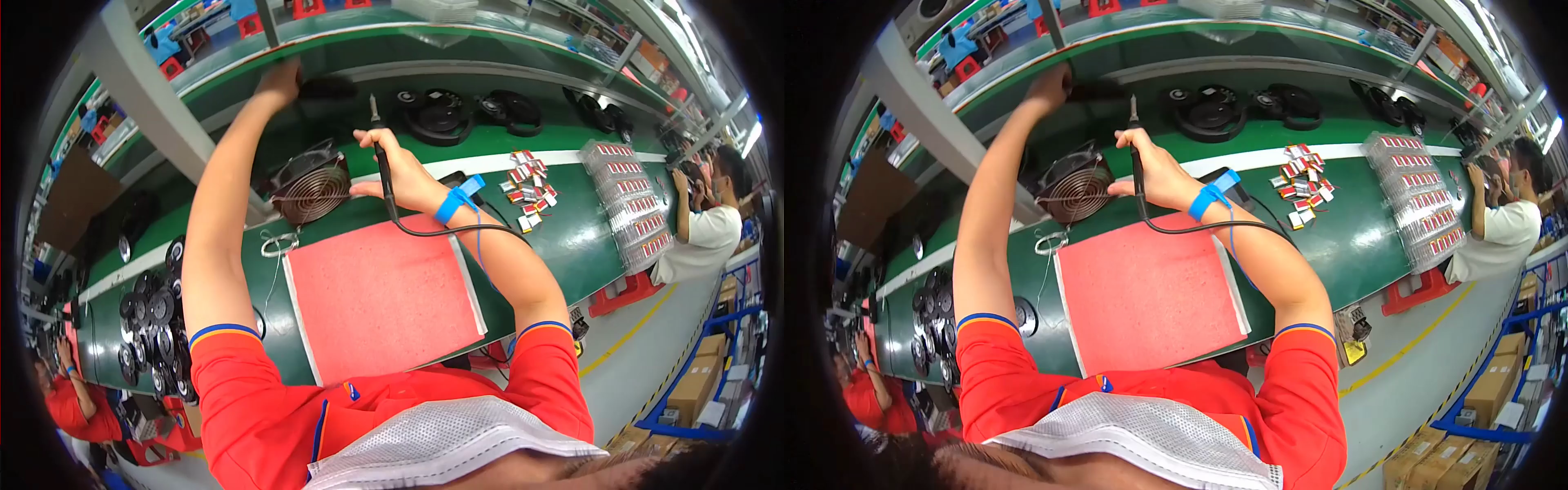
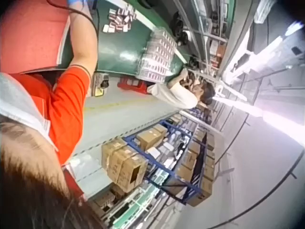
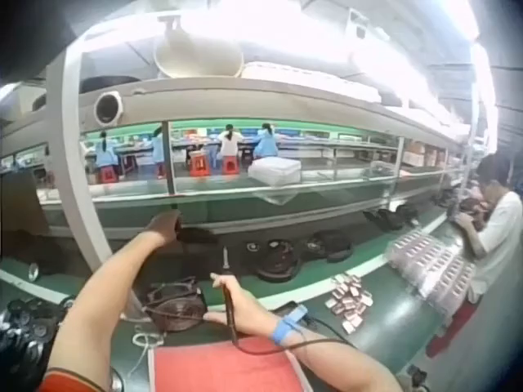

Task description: Soldering components onto a printed circuit board inside a headphone housing at a factory workstation.

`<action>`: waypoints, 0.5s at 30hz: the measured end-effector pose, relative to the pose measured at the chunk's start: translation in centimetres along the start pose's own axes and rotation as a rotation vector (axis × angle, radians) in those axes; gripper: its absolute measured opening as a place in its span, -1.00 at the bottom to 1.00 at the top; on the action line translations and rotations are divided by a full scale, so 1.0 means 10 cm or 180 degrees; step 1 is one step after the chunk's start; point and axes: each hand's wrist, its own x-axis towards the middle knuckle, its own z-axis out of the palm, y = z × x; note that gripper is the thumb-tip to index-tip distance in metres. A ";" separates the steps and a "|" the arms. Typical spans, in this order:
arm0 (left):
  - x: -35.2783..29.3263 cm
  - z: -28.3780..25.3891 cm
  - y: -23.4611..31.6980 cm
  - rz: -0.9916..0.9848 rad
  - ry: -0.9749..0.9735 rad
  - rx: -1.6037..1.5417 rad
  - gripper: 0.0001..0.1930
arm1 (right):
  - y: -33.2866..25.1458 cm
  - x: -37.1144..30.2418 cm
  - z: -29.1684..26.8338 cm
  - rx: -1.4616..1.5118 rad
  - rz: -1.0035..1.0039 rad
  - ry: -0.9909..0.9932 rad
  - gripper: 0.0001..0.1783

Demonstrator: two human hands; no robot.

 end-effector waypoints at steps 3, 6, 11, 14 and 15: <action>-0.23 -0.28 0.07 -0.0259 0.0893 -0.0356 -0.66 | 0.00 0.01 0.14 0.0261 0.0103 0.0012 -0.25; -0.46 -1.05 0.52 -0.0116 0.1407 0.0133 -0.68 | 0.07 0.08 0.32 0.0345 0.0223 0.0127 -0.24; -1.55 -2.16 0.89 -0.0750 0.0430 -0.1700 -0.67 | 0.20 0.12 0.45 0.0478 -0.0138 0.0474 -0.35; -2.20 -2.23 0.92 -0.0896 -0.0069 -0.2685 -0.74 | 0.09 0.02 0.34 0.0189 0.0126 0.0330 -0.35; -2.35 -2.03 0.89 -0.0769 -0.0187 -0.3196 -0.74 | 0.11 -0.05 0.26 0.0200 0.0294 0.0393 -0.37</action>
